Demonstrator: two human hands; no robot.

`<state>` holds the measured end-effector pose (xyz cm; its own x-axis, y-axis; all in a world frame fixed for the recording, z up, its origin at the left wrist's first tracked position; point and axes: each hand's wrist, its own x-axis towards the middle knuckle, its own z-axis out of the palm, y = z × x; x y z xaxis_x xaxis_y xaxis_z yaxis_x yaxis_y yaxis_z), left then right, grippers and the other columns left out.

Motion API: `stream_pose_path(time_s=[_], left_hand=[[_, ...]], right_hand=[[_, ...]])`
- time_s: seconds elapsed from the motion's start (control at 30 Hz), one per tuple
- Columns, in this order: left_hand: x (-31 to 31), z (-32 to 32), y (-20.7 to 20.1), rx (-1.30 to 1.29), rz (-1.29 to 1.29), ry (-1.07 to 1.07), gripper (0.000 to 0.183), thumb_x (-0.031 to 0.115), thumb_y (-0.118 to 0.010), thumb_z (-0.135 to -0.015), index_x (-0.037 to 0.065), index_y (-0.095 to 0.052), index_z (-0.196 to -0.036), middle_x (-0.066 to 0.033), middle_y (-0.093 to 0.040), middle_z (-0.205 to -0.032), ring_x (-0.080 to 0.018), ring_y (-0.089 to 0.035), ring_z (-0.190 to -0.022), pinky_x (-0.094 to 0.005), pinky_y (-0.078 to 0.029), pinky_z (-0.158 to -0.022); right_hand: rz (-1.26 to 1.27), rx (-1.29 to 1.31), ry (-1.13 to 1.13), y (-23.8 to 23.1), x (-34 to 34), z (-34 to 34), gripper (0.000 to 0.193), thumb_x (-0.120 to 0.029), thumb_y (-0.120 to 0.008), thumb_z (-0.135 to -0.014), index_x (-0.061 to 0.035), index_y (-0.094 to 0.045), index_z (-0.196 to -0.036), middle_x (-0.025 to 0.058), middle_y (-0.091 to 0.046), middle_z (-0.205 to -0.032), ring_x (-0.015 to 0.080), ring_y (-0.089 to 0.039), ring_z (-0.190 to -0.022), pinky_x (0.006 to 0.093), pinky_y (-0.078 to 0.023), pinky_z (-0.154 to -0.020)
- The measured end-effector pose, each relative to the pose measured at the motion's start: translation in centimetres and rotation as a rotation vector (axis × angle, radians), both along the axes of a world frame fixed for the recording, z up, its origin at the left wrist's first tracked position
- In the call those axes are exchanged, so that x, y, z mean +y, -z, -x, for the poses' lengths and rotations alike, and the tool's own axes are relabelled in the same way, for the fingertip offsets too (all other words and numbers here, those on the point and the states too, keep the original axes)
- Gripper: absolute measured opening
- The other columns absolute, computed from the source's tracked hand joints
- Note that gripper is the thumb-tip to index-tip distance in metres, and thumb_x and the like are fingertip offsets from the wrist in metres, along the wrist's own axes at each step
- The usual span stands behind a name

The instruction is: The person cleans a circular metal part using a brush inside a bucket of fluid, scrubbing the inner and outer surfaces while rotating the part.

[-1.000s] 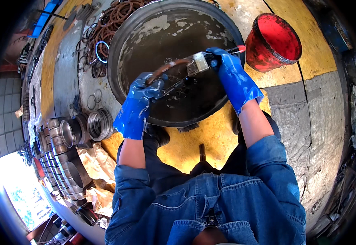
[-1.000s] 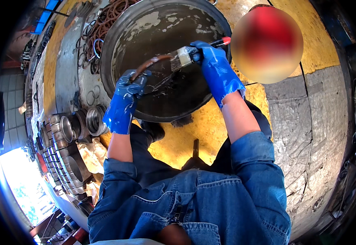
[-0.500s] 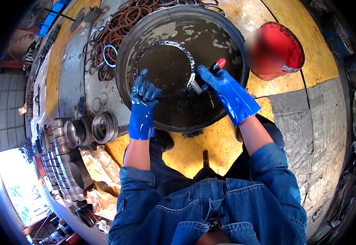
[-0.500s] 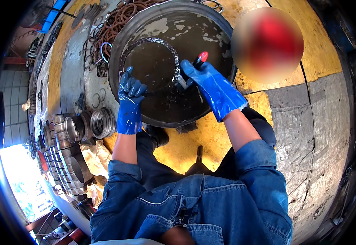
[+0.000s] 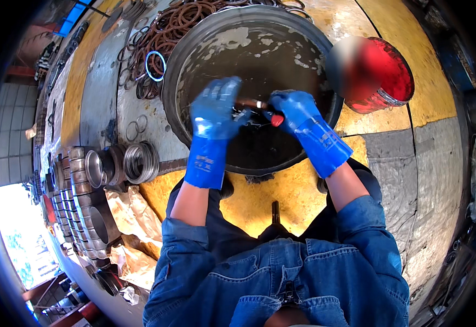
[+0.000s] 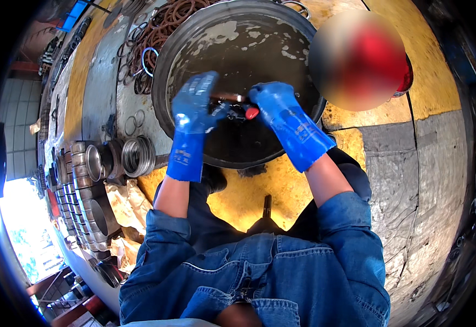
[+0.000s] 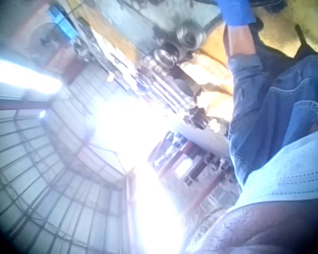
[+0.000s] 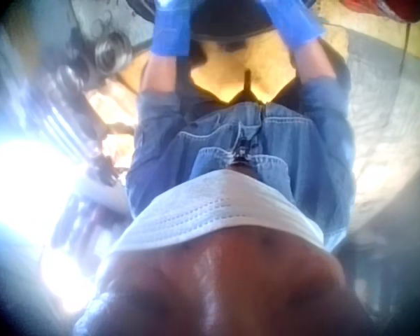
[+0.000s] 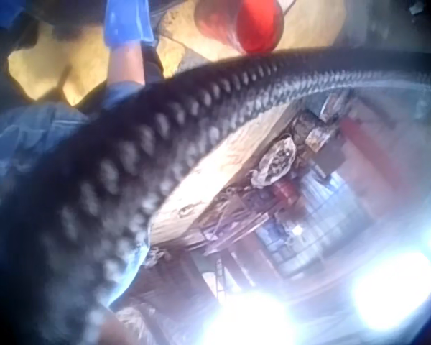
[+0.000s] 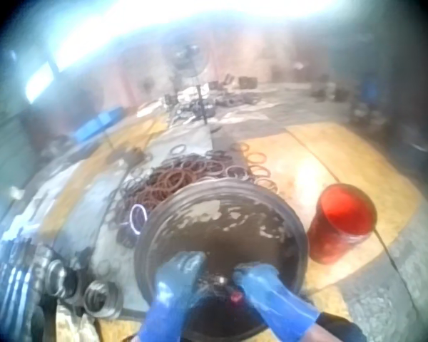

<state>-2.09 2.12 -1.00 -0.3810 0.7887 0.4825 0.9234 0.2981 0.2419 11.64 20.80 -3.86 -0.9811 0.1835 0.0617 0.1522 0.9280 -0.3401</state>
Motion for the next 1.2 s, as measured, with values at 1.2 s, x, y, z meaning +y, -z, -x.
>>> stream_pose_path(time_s=[1.2], left_hand=[[-3.5, 3.5, 3.7, -1.754, -0.745, -0.038, 0.033, 0.011, -0.068, -0.092, 0.001, -0.066, -0.123, 0.0018, -0.049, -0.061, -0.0101, -0.040, -0.047, -0.0281, -0.032, -0.046]], right_hand=[[2.050, 0.461, 0.894, 7.6, 1.4, -1.0, 0.017, -0.009, -0.072, -0.091, -0.0019, -0.071, -0.107, 0.0081, -0.070, -0.090, 0.0176, -0.064, -0.071, 0.0294, -0.054, -0.064]])
